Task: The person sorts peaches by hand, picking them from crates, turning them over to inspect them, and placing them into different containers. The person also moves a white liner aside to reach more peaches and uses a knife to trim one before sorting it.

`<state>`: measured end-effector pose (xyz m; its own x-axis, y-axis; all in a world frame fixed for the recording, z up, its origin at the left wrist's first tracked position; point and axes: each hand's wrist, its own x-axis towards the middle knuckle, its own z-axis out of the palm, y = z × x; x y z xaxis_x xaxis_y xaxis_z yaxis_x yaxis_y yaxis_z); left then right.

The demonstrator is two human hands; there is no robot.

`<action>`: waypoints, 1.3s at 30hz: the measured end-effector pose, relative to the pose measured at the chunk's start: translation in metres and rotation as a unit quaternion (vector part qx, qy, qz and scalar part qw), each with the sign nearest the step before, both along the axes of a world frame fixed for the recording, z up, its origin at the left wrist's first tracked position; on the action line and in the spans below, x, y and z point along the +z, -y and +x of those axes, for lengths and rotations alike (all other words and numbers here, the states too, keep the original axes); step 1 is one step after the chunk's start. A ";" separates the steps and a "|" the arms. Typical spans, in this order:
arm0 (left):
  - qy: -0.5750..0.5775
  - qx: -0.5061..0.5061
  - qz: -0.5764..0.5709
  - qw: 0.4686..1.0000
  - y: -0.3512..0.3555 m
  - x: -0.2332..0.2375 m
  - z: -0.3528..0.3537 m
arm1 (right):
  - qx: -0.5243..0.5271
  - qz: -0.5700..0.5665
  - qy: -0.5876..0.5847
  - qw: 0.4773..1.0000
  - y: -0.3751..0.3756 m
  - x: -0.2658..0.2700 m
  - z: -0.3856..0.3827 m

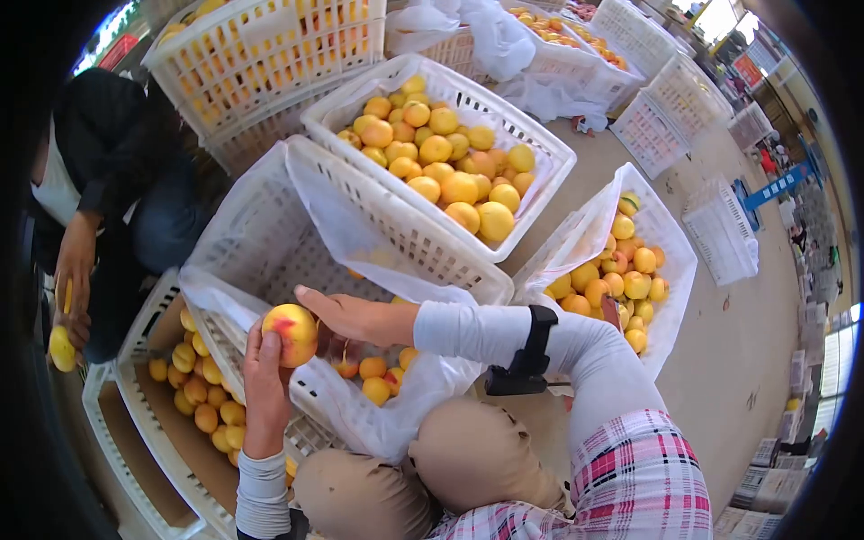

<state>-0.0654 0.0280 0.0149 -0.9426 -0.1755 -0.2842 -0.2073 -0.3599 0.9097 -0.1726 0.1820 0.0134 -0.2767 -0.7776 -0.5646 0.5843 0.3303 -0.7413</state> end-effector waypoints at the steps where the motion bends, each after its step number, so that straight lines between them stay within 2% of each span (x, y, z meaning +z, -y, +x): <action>1: 0.026 0.017 0.071 0.997 -0.006 -0.004 -0.008 | -0.075 0.004 -0.151 0.986 -0.008 0.008 0.000; 2: 0.021 0.011 0.068 0.997 -0.014 -0.005 -0.016 | -0.081 0.001 -0.156 0.984 -0.013 0.006 0.002; 3: -0.003 0.004 0.072 0.997 -0.022 -0.005 -0.026 | -0.072 0.008 -0.340 0.938 -0.017 0.003 0.003; 4: -0.025 -0.004 0.078 0.997 -0.031 -0.002 -0.036 | -0.062 0.018 -0.511 0.857 -0.021 0.000 0.002; 8: -0.011 -0.097 -0.044 0.994 -0.051 0.016 -0.061 | -0.194 0.003 -0.485 0.853 -0.041 -0.007 -0.020; 10: -0.019 -0.133 -0.036 0.990 -0.051 0.019 -0.065 | -0.220 -0.010 -0.446 0.867 -0.057 -0.001 -0.035; 12: -0.028 -0.123 -0.120 0.985 -0.041 0.014 -0.061 | -0.244 -0.015 -0.464 0.851 -0.079 -0.005 -0.057; 14: -0.079 -0.090 -0.255 0.960 -0.016 -0.001 -0.050 | -0.295 0.021 -0.388 0.873 -0.108 -0.018 -0.088; 15: -0.093 -0.038 -0.313 0.945 -0.004 -0.011 -0.042 | -0.308 0.033 -0.384 0.870 -0.124 -0.013 -0.101; 16: -0.093 -0.040 -0.312 0.945 0.005 -0.017 -0.031 | -0.304 0.069 -0.448 0.838 -0.145 -0.024 -0.121; 17: -0.077 -0.032 -0.391 0.917 0.012 -0.021 -0.019 | -0.295 0.103 -0.508 0.802 -0.165 -0.035 -0.139; 18: -0.062 -0.022 -0.468 0.881 0.017 -0.026 -0.008 | -0.309 0.129 -0.516 0.789 -0.182 -0.033 -0.150; 19: -0.059 -0.021 -0.468 0.882 0.020 -0.033 0.003 | -0.322 0.154 -0.522 0.775 -0.197 -0.032 -0.161; 21: -0.087 -0.066 -0.529 0.842 0.024 -0.046 0.016 | -0.350 0.224 -0.560 0.717 -0.224 -0.037 -0.183; 22: -0.086 -0.065 -0.528 0.842 0.023 -0.044 0.016 | -0.349 0.224 -0.559 0.718 -0.233 -0.035 -0.192; 24: -0.084 -0.093 -0.551 0.825 0.019 -0.040 0.017 | -0.330 0.338 -0.535 0.701 -0.251 -0.034 -0.209; 25: -0.084 -0.091 -0.551 0.825 0.017 -0.043 0.014 | -0.359 0.311 -0.502 0.723 -0.255 -0.039 -0.218; 28: -0.094 -0.067 -0.522 0.845 0.012 -0.055 0.002 | -0.390 0.301 -0.448 0.746 -0.257 -0.049 -0.236; 29: -0.111 -0.078 -0.564 0.815 0.010 -0.058 -0.001 | -0.390 0.300 -0.446 0.748 -0.256 -0.050 -0.240; 30: -0.128 -0.089 -0.605 0.781 0.009 -0.060 -0.003 | -0.367 0.345 -0.498 0.706 -0.253 -0.052 -0.244; 31: -0.128 -0.089 -0.607 0.780 0.009 -0.062 -0.004 | -0.341 0.388 -0.546 0.659 -0.250 -0.054 -0.247; 32: -0.139 -0.088 -0.610 0.775 0.009 -0.063 -0.003 | -0.342 0.387 -0.545 0.660 -0.249 -0.054 -0.250; 34: -0.148 -0.090 -0.615 0.770 0.008 -0.063 -0.003 | -0.235 0.499 -0.604 0.575 -0.247 -0.048 -0.250; 35: -0.142 -0.091 -0.617 0.769 0.006 -0.063 -0.003 | -0.235 0.498 -0.603 0.577 -0.248 -0.050 -0.249; 37: -0.133 -0.093 -0.618 0.769 0.003 -0.057 -0.005 | -0.115 0.562 -0.615 0.542 -0.257 -0.049 -0.251; 38: -0.127 -0.096 -0.622 0.766 0.002 -0.057 -0.005 | -0.116 0.561 -0.615 0.542 -0.264 -0.056 -0.253; 39: -0.122 -0.098 -0.626 0.764 0.001 -0.057 -0.006 | -0.064 0.553 -0.630 0.542 -0.269 -0.063 -0.255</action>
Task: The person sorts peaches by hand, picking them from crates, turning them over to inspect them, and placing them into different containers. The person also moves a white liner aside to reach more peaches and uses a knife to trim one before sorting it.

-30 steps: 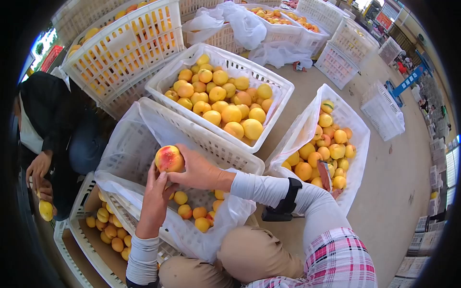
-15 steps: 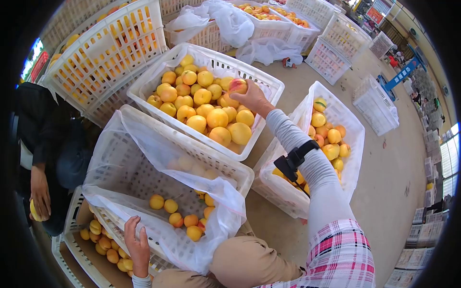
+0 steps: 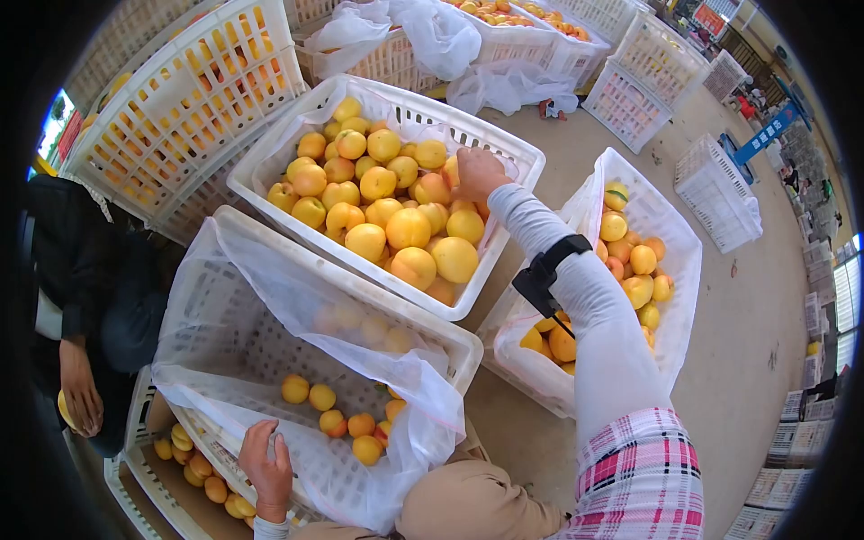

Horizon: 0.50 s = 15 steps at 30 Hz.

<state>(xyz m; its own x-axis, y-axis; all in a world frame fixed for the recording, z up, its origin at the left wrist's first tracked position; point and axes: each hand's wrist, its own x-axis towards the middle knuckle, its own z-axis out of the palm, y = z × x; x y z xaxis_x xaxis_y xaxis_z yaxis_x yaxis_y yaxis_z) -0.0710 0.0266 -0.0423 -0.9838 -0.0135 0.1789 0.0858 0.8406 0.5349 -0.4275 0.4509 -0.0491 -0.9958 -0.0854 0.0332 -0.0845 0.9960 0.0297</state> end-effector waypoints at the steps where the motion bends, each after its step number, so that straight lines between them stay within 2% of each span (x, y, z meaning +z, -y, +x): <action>1: 0.000 0.000 0.000 1.000 0.000 -0.001 -0.001 | 0.042 0.029 0.020 0.998 -0.004 -0.006 -0.002; 2: 0.001 0.001 0.001 1.000 -0.001 -0.001 0.000 | 0.043 0.028 0.021 0.998 -0.006 -0.012 -0.004; 4: 0.007 0.004 0.001 1.000 -0.001 0.001 -0.001 | 0.209 0.045 -0.148 0.966 0.000 -0.007 -0.003; 5: 0.003 0.003 -0.004 1.000 -0.001 0.000 -0.002 | 0.209 0.043 -0.148 0.966 0.004 -0.007 -0.007; 7: 0.000 0.001 -0.011 1.000 -0.001 0.000 -0.002 | 0.249 0.069 -0.007 0.966 0.016 -0.007 -0.018; 8: 0.001 0.000 -0.013 1.000 -0.001 0.000 -0.002 | 0.248 0.066 -0.007 0.966 0.024 -0.008 -0.022; 10: 0.004 0.000 -0.016 1.000 -0.001 0.000 -0.002 | 0.146 0.110 0.087 0.979 0.042 -0.003 -0.029; 11: 0.004 0.003 -0.016 1.000 -0.001 0.001 -0.001 | 0.147 0.109 0.088 0.979 0.047 -0.002 -0.030; 13: 0.003 0.007 -0.017 1.000 0.000 0.000 -0.001 | 0.090 0.151 0.198 0.964 0.053 -0.007 -0.033; 15: 0.002 0.010 -0.010 1.000 0.000 -0.001 -0.001 | 0.089 0.140 0.206 0.964 0.053 -0.008 -0.037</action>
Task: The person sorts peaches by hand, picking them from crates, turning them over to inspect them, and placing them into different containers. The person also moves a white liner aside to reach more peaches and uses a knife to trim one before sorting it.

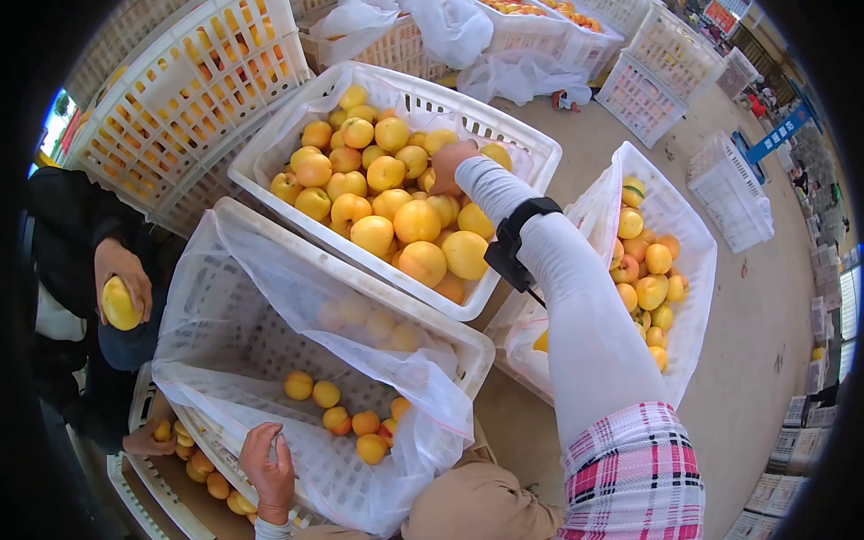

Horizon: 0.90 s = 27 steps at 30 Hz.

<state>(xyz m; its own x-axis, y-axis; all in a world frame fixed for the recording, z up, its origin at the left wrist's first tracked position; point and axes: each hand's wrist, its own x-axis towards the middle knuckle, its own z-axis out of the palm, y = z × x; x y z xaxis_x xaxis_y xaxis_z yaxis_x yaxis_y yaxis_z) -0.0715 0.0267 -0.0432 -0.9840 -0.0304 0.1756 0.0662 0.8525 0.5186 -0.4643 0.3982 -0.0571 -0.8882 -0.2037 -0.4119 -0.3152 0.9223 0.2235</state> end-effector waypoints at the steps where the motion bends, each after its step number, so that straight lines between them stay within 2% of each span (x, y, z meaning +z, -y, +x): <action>1: -0.001 0.002 0.001 1.000 0.000 0.000 0.000 | -0.005 -0.009 0.009 1.000 -0.002 -0.001 -0.002; 7: -0.001 -0.002 -0.010 1.000 -0.002 0.001 -0.001 | -0.067 -0.101 -0.011 0.993 -0.018 0.005 -0.006; 11: 0.000 0.007 -0.002 1.000 -0.003 0.002 -0.001 | -0.031 -0.079 -0.047 0.995 -0.013 -0.001 0.002; 13: 0.000 0.008 -0.002 1.000 -0.004 0.002 -0.001 | 0.013 -0.031 -0.044 0.998 -0.007 -0.003 0.003; 17: 0.000 0.006 -0.011 1.000 -0.003 0.004 -0.002 | -0.030 -0.047 -0.070 0.996 0.002 0.007 0.001; 19: -0.002 -0.001 -0.011 1.000 -0.004 0.004 -0.002 | -0.060 -0.135 -0.044 0.988 0.001 0.012 -0.001; 20: -0.001 0.004 -0.006 1.000 -0.005 0.004 -0.002 | -0.061 -0.134 -0.045 0.988 0.000 0.013 -0.001; 22: -0.001 0.009 0.000 1.000 -0.006 0.005 -0.003 | -0.094 -0.275 0.021 0.957 -0.002 0.013 -0.004; 23: 0.001 0.008 -0.002 1.000 -0.006 0.005 -0.003 | -0.093 -0.274 0.020 0.957 -0.006 0.006 -0.009; 24: 0.003 0.007 -0.004 1.000 -0.006 0.006 -0.003 | -0.109 -0.416 0.003 0.903 -0.016 -0.007 -0.017; 25: 0.003 0.007 -0.004 1.000 -0.005 0.005 -0.003 | -0.121 -0.548 -0.014 0.827 -0.025 -0.015 -0.023; 26: 0.003 0.008 -0.003 1.000 -0.004 0.003 -0.002 | -0.121 -0.548 -0.014 0.828 -0.036 -0.020 -0.033; 27: 0.004 0.008 -0.003 1.000 -0.002 0.001 -0.001 | -0.046 -0.459 -0.027 0.887 -0.046 -0.021 -0.041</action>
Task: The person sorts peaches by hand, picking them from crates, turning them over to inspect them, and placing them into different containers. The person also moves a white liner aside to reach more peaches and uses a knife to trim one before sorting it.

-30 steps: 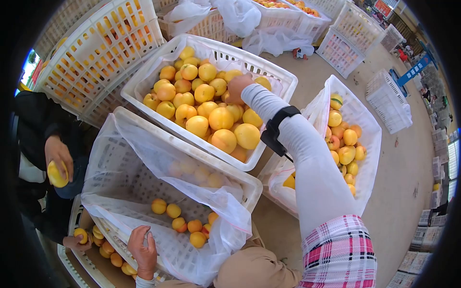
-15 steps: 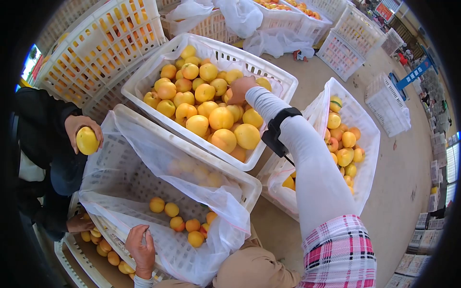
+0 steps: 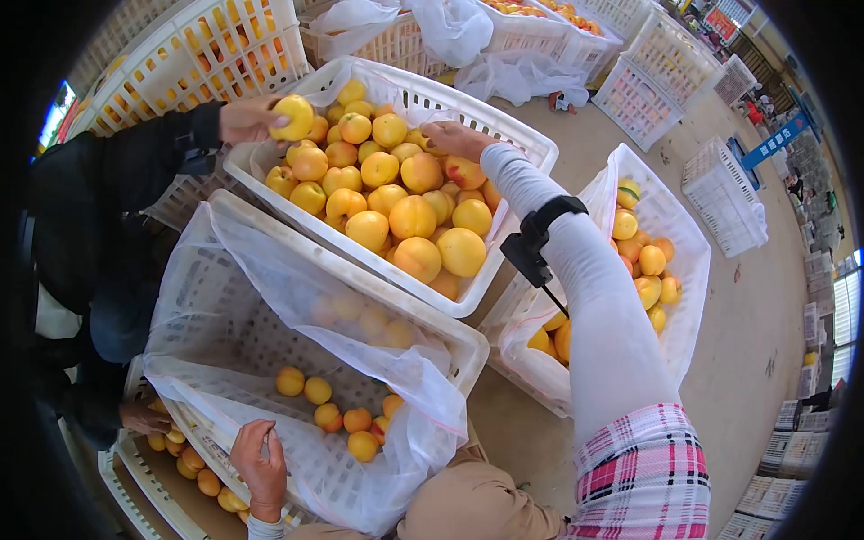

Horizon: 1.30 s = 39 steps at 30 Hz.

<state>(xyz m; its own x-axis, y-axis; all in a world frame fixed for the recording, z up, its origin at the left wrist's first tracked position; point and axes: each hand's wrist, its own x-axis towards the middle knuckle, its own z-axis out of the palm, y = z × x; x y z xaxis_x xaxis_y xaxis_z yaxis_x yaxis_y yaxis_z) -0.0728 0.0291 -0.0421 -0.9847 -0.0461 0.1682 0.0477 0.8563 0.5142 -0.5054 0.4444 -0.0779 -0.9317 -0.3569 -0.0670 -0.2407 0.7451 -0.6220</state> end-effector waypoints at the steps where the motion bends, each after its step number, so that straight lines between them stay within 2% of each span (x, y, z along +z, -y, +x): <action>1: 0.000 0.000 0.001 1.000 0.000 0.000 0.000 | 0.062 0.109 -0.040 0.991 -0.007 -0.003 -0.006; 2: 0.000 -0.001 0.001 1.000 0.001 0.000 0.000 | 0.062 0.110 -0.040 0.991 -0.001 0.006 0.005; 4: -0.003 -0.001 0.001 1.000 0.001 -0.001 0.000 | 0.003 0.357 0.059 0.932 0.009 0.020 0.031; 8: -0.014 -0.005 -0.001 1.000 0.000 0.000 0.001 | -0.009 0.359 0.002 0.933 0.005 0.020 0.047; 10: -0.004 -0.001 0.001 1.000 -0.003 0.004 -0.001 | 0.039 0.302 -0.015 0.952 -0.002 0.025 0.046; 14: -0.001 0.001 -0.011 1.000 -0.002 0.001 -0.001 | 0.014 0.286 0.008 0.958 -0.003 0.021 0.039; 16: 0.001 0.003 -0.018 1.000 -0.002 0.000 0.000 | 0.053 0.198 0.045 0.978 0.005 0.022 0.035; 17: 0.001 0.003 -0.019 1.000 -0.002 0.000 0.000 | 0.053 0.197 0.045 0.978 0.011 0.020 0.035; 19: -0.007 -0.003 -0.018 1.000 -0.001 0.000 -0.001 | 0.040 0.296 0.042 0.953 0.037 0.027 0.041; 20: -0.008 -0.003 -0.021 1.000 -0.002 0.000 -0.001 | 0.041 0.309 0.064 0.948 0.044 0.026 0.037; 23: -0.005 0.007 -0.018 1.000 -0.002 0.000 -0.001 | 0.064 0.254 0.050 0.964 0.037 0.021 0.029; 27: -0.001 0.002 -0.014 1.000 -0.002 0.000 -0.001 | 0.072 0.252 -0.012 0.965 0.034 0.018 0.038; 29: -0.002 0.004 -0.012 1.000 -0.002 0.000 -0.002 | 0.046 0.173 0.003 0.984 0.034 0.021 0.037; 30: -0.003 0.003 -0.012 1.000 -0.002 -0.001 -0.001 | 0.046 0.174 0.004 0.984 0.028 0.019 0.031; 32: -0.005 0.002 -0.011 1.000 -0.002 -0.001 -0.001 | 0.004 0.070 0.116 0.991 0.007 0.009 0.014; 33: -0.005 0.001 -0.010 1.000 -0.002 0.000 -0.001 | 0.004 0.071 0.115 0.991 0.006 0.010 0.017; 35: -0.005 0.001 -0.009 1.000 -0.002 -0.001 -0.002 | 0.109 0.147 0.074 0.980 0.005 0.012 0.021; 39: 0.000 -0.002 -0.013 1.000 -0.001 0.000 0.000 | 0.073 0.220 0.060 0.971 0.019 0.029 0.040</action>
<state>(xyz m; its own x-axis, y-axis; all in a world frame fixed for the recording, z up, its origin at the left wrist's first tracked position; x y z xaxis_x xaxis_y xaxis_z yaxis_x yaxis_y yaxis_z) -0.0732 0.0303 -0.0418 -0.9849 -0.0385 0.1688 0.0504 0.8691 0.4920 -0.4654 0.4254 -0.0492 -0.8491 -0.3971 -0.3484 -0.3091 0.9083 -0.2820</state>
